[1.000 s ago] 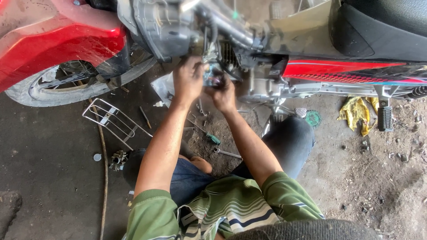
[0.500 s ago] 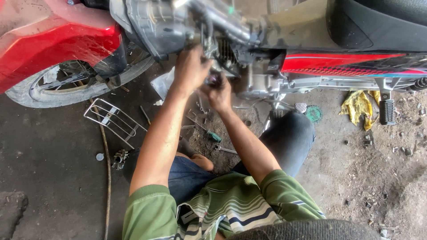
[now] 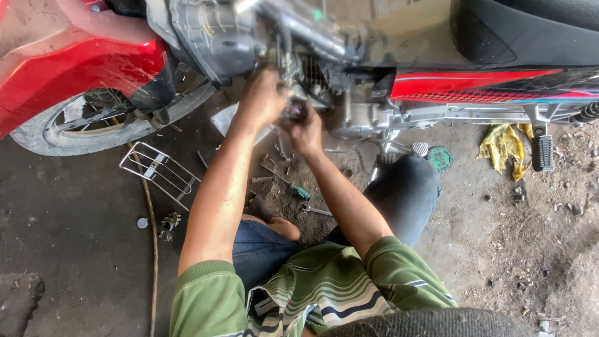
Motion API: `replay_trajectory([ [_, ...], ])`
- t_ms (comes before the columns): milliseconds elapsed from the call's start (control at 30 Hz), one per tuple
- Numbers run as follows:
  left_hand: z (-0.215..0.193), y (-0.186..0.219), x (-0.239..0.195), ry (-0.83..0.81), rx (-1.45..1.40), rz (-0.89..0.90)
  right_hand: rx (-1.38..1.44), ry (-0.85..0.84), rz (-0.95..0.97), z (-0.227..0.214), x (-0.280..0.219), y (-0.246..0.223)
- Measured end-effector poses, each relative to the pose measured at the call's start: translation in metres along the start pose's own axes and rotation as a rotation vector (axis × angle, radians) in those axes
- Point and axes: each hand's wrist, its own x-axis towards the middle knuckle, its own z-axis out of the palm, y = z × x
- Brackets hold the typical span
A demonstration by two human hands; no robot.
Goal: The person sits on the floor and works on the engine of a red motorcycle. They use their hands to remove and install various engine components, including a carburetor and a spark plug, while tools and parts are scattered on the ground nearby.
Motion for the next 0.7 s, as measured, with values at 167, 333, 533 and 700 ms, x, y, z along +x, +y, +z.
replay_trajectory([
  [167, 0.016, -0.013, 0.007, 0.143, 0.037, 0.088, -0.034, 0.003, -0.016, 0.001, -0.003, -0.009],
  [333, 0.028, -0.023, 0.012, 0.130, 0.024, -0.006, -0.054, -0.013, -0.044, -0.004, 0.004, -0.001],
  [533, 0.036, -0.027, 0.014, 0.201, 0.014, -0.025, -0.025, -0.051, -0.009, -0.011, 0.004, -0.032],
  [700, 0.028, -0.025, 0.007, 0.174, -0.006, -0.013, -0.002, -0.040, 0.015, -0.008, 0.011, -0.017],
])
